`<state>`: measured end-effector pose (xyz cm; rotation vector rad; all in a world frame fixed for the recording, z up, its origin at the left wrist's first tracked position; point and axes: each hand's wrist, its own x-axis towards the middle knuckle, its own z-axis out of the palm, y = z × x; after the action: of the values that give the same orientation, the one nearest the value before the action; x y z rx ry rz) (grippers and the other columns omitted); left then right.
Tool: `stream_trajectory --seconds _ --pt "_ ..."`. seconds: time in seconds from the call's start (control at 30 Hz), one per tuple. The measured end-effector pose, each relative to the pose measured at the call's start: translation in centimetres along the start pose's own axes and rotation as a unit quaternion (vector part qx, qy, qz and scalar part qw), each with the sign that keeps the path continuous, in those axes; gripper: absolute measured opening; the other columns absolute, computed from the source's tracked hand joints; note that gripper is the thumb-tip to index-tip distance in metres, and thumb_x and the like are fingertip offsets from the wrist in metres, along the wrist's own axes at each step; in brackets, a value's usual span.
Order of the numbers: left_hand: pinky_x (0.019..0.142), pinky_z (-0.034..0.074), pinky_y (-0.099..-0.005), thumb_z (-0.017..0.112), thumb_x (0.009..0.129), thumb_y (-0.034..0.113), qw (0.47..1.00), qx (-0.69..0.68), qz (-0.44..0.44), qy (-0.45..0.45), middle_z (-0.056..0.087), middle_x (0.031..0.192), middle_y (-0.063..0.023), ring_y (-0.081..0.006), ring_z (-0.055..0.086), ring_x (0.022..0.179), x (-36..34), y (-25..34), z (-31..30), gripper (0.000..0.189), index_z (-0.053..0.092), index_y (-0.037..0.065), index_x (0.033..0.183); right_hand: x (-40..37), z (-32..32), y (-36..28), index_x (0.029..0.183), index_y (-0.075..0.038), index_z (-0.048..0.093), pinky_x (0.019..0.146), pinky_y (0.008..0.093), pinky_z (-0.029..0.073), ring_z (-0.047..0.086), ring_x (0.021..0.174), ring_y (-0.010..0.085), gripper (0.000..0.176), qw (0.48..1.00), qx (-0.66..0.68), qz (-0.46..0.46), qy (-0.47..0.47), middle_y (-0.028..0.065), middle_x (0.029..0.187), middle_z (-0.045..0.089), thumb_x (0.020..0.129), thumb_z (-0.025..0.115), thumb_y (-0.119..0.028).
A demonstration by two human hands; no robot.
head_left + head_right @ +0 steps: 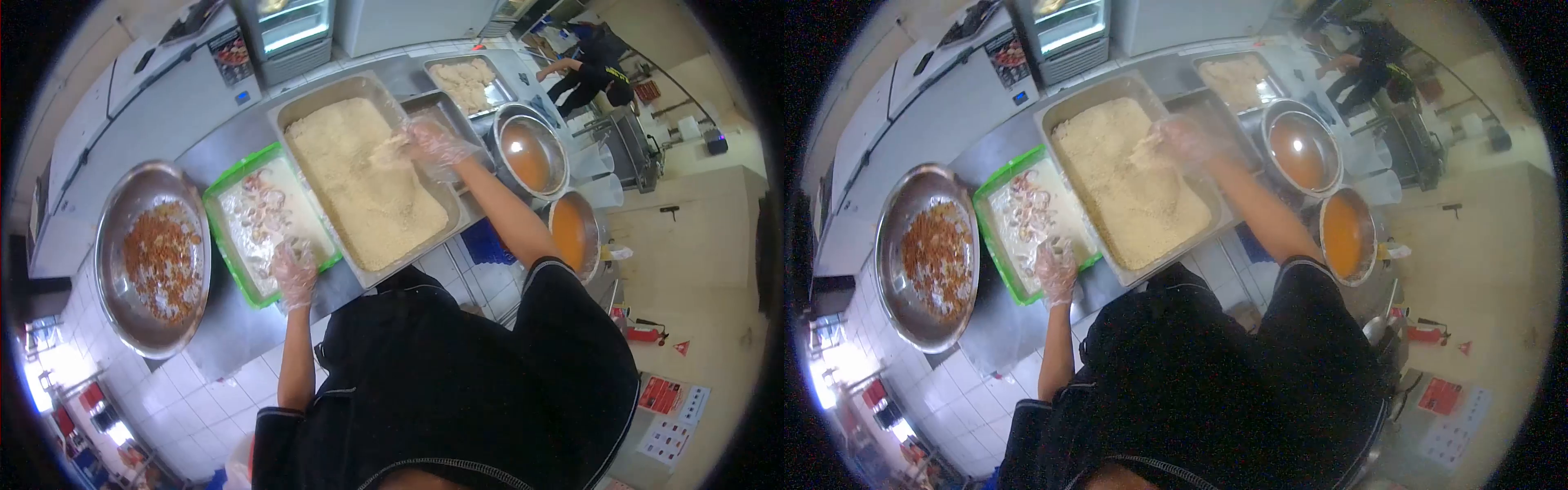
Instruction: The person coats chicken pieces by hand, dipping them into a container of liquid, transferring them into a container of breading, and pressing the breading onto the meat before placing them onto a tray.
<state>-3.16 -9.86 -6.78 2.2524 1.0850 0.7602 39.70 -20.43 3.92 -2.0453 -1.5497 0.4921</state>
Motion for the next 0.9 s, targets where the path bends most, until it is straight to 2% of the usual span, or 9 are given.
stream_trajectory --seconds 0.1,0.3,0.47,0.5,0.57,0.67,0.73,0.8,0.9 --pt "0.082 0.054 -0.0469 0.073 0.087 0.022 1.000 -0.002 -0.012 0.012 0.066 0.110 -0.0190 -0.0353 0.067 0.089 0.3 0.8 -0.7 0.040 0.062 0.004 0.121 0.6 -0.3 2.9 0.118 -0.007 0.069 0.090 0.0413 0.053 0.068 0.102 0.0318 0.040 0.991 0.130 -0.038 -0.006 0.0180 0.111 0.072 0.084 0.077 -0.027" --pt "0.081 0.057 -0.0372 0.075 0.090 0.020 0.994 -0.063 -0.093 0.017 0.067 0.115 -0.0151 -0.0239 0.069 0.095 1.1 1.3 -0.6 0.044 0.059 0.002 0.127 0.6 -11.1 2.3 0.120 -0.009 0.068 0.096 0.0443 0.051 0.066 0.108 0.0338 0.041 0.997 -0.045 -0.014 -0.063 0.0174 0.115 0.070 0.086 0.075 -0.030" --pt "0.082 0.058 -0.0364 0.074 0.091 0.015 0.984 0.016 -0.153 0.093 0.067 0.116 -0.0173 -0.0270 0.069 0.095 2.6 6.1 -0.4 0.045 0.058 -0.001 0.129 2.8 -20.2 16.3 0.124 -0.012 0.066 0.101 0.0450 0.048 0.063 0.114 0.0334 0.044 0.996 -0.034 -0.082 0.006 0.0159 0.122 0.067 0.087 0.073 -0.034" --pt "0.081 0.058 -0.0364 0.073 0.092 0.016 0.981 0.046 -0.158 0.098 0.066 0.117 -0.0184 -0.0272 0.069 0.095 2.8 6.0 -0.2 0.045 0.057 -0.002 0.130 3.1 -21.4 21.5 0.125 -0.015 0.065 0.102 0.0466 0.048 0.061 0.116 0.0336 0.045 0.977 -0.180 -0.097 0.059 0.0160 0.121 0.067 0.088 0.072 -0.038" --pt "0.080 0.058 -0.0349 0.074 0.093 0.018 0.974 -0.012 -0.179 0.140 0.066 0.117 -0.0175 -0.0255 0.067 0.099 3.7 6.2 1.3 0.047 0.057 -0.003 0.130 4.2 -25.4 25.9 0.126 -0.016 0.064 0.102 0.0469 0.049 0.062 0.115 0.0340 0.046 0.971 -0.217 -0.081 0.055 0.0155 0.118 0.067 0.088 0.072 -0.042" --pt "0.083 0.057 -0.0342 0.074 0.093 0.018 0.952 -0.005 -0.276 0.133 0.065 0.118 -0.0160 -0.0247 0.065 0.102 5.8 14.3 1.9 0.046 0.057 -0.003 0.130 6.5 -26.7 39.1 0.126 -0.016 0.065 0.100 0.0454 0.050 0.062 0.116 0.0334 0.046 0.991 -0.132 -0.023 0.024 0.0143 0.120 0.067 0.090 0.068 -0.045" --pt "0.084 0.055 -0.0342 0.073 0.094 0.018 0.949 0.016 -0.283 0.139 0.064 0.119 -0.0159 -0.0246 0.064 0.103 6.4 16.8 3.3 0.045 0.057 -0.002 0.130 5.8 -30.0 38.9 0.123 -0.016 0.069 0.099 0.0432 0.050 0.061 0.118 0.0334 0.041 0.963 -0.271 -0.009 0.006 0.0129 0.127 0.066 0.095 0.059 -0.044" --pt "0.085 0.054 -0.0342 0.073 0.094 0.018 0.966 0.067 -0.213 0.130 0.063 0.120 -0.0163 -0.0246 0.063 0.103 5.9 16.5 4.4 0.045 0.056 -0.002 0.131 6.5 -33.0 36.6 0.118 -0.016 0.069 0.101 0.0442 0.050 0.064 0.113 0.0328 0.049 0.930 -0.341 0.041 -0.132 0.0148 0.116 0.069 0.083 0.076 -0.050" --pt "0.085 0.053 -0.0338 0.070 0.096 0.017 0.953 0.042 -0.278 0.117 0.062 0.122 -0.0154 -0.0238 0.063 0.103 5.8 18.9 5.6 0.044 0.056 -0.002 0.133 6.5 -33.4 43.4 0.114 -0.015 0.071 0.099 0.0438 0.050 0.063 0.114 0.0314 0.051 0.925 -0.281 0.091 -0.239 0.0136 0.118 0.067 0.075 0.080 -0.045"
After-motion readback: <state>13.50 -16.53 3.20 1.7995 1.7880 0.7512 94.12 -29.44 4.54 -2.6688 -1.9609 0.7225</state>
